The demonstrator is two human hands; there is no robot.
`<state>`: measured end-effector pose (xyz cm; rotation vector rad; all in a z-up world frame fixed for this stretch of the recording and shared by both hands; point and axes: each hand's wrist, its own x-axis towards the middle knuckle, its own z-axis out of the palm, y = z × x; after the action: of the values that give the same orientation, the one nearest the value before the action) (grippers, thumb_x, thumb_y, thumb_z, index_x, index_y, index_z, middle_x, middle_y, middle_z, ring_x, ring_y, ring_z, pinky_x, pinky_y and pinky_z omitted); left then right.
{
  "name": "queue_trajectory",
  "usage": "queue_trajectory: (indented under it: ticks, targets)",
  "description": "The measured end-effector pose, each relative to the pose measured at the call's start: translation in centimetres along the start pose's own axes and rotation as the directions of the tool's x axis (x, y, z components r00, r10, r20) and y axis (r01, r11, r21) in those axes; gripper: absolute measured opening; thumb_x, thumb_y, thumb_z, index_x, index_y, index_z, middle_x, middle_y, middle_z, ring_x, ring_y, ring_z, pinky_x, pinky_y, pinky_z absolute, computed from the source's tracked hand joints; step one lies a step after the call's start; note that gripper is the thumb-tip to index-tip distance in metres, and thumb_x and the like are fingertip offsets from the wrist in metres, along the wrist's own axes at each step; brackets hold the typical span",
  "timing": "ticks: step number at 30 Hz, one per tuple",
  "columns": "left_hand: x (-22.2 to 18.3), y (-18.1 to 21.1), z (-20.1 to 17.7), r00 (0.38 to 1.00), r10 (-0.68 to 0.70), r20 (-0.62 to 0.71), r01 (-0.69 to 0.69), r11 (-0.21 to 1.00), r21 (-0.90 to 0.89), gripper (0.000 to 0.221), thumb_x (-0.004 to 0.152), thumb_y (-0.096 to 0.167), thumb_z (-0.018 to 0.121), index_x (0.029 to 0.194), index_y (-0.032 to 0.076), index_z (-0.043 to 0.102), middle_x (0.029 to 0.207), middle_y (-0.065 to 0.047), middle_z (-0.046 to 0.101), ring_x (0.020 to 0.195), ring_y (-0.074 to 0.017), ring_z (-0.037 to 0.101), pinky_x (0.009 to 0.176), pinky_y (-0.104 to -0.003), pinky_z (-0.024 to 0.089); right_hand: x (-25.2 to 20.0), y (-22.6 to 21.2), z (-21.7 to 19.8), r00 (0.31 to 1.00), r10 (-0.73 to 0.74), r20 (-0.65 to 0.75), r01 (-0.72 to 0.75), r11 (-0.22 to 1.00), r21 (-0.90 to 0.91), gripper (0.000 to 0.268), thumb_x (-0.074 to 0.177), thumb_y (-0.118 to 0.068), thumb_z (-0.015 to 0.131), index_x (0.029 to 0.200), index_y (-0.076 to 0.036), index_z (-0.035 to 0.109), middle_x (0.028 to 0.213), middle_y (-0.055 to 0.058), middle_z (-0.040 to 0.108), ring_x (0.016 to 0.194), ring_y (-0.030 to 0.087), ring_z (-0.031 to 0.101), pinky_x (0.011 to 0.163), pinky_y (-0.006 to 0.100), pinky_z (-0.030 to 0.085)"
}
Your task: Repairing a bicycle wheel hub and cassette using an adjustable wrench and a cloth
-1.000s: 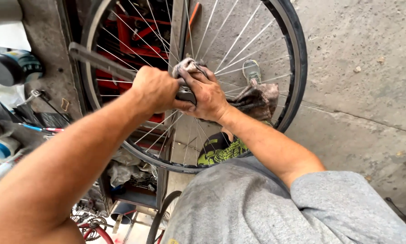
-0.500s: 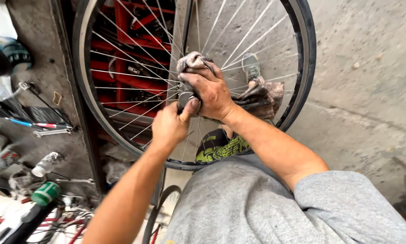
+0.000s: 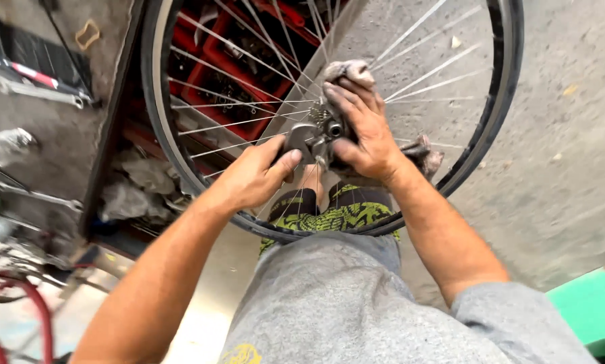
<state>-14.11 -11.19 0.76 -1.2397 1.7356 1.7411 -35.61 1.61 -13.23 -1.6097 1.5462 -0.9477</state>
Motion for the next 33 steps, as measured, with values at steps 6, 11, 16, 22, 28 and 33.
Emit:
queue_trajectory:
  ticks: [6, 11, 16, 22, 28, 33]
  targets:
    - [1.0, -0.7, -0.8, 0.986, 0.157, 0.062, -0.157, 0.988, -0.007, 0.033, 0.104, 0.032, 0.054, 0.093, 0.002, 0.066, 0.079, -0.018, 0.079, 0.088, -0.0418, 0.076, 0.082, -0.056, 0.057, -0.1, 0.9, 0.2, 0.999, 0.000, -0.038, 0.002, 1.000, 0.029, 0.069, 0.110, -0.054, 0.026, 0.158, -0.010, 0.051, 0.161, 0.006, 0.052, 0.153, 0.025, 0.039, 0.126, 0.041, 0.016]
    - [1.0, 0.3, -0.4, 0.999, 0.041, 0.015, -0.042, 0.997, 0.061, 0.034, 0.100, 0.046, 0.058, 0.099, 0.012, 0.064, 0.071, -0.004, 0.079, 0.087, -0.0356, 0.079, 0.083, -0.051, 0.059, -0.1, 1.6, 0.1, 0.995, -0.022, -0.093, 0.026, 0.999, 0.045, 0.070, 0.104, -0.054, 0.042, 0.156, -0.009, 0.054, 0.158, 0.008, 0.055, 0.152, 0.027, 0.040, 0.128, 0.040, 0.021]
    - [-0.6, -2.9, 1.3, 0.995, -0.029, -0.097, 0.023, 0.998, -0.065, 0.051, 0.092, 0.050, 0.068, 0.125, 0.012, 0.060, 0.100, -0.025, 0.077, 0.103, -0.0495, 0.073, 0.086, -0.062, 0.057, -0.2, 1.1, -1.2, 0.998, -0.041, -0.044, 0.042, 0.999, 0.023, 0.068, 0.103, -0.051, 0.045, 0.150, -0.004, 0.059, 0.154, 0.013, 0.058, 0.149, 0.032, 0.044, 0.128, 0.043, 0.025]
    - [-0.7, -7.2, 3.5, 0.985, -0.124, -0.121, 0.117, 0.991, -0.069, 0.040, 0.088, 0.046, 0.073, 0.108, 0.012, 0.068, 0.092, -0.021, 0.077, 0.094, -0.0464, 0.074, 0.079, -0.057, 0.057, 0.4, 1.2, -2.5, 0.998, -0.047, 0.033, 0.045, 0.996, 0.077, 0.063, 0.106, -0.051, 0.049, 0.144, -0.002, 0.061, 0.154, 0.017, 0.056, 0.150, 0.035, 0.042, 0.127, 0.047, 0.028]
    - [-0.5, -8.4, 4.4, 0.977, -0.089, -0.194, 0.077, 0.995, -0.065, 0.036, 0.087, 0.047, 0.073, 0.103, 0.015, 0.069, 0.089, -0.018, 0.076, 0.090, -0.0454, 0.075, 0.077, -0.057, 0.057, 0.7, -1.1, -4.3, 0.998, -0.002, 0.064, -0.012, 0.976, 0.217, 0.043, 0.107, -0.034, 0.061, 0.132, 0.000, 0.055, 0.152, 0.024, 0.053, 0.151, 0.040, 0.040, 0.124, 0.049, 0.034]
    - [-2.1, -8.9, 3.8, 0.962, -0.165, -0.219, 0.134, 0.980, -0.149, 0.035, 0.087, 0.046, 0.074, 0.103, 0.015, 0.068, 0.083, -0.019, 0.074, 0.086, -0.0446, 0.075, 0.074, -0.056, 0.057, 1.2, -1.8, -4.3, 0.992, -0.095, 0.080, 0.086, 0.991, 0.099, 0.049, 0.094, -0.034, 0.085, 0.118, -0.003, 0.057, 0.152, 0.026, 0.054, 0.151, 0.045, 0.041, 0.123, 0.054, 0.034]
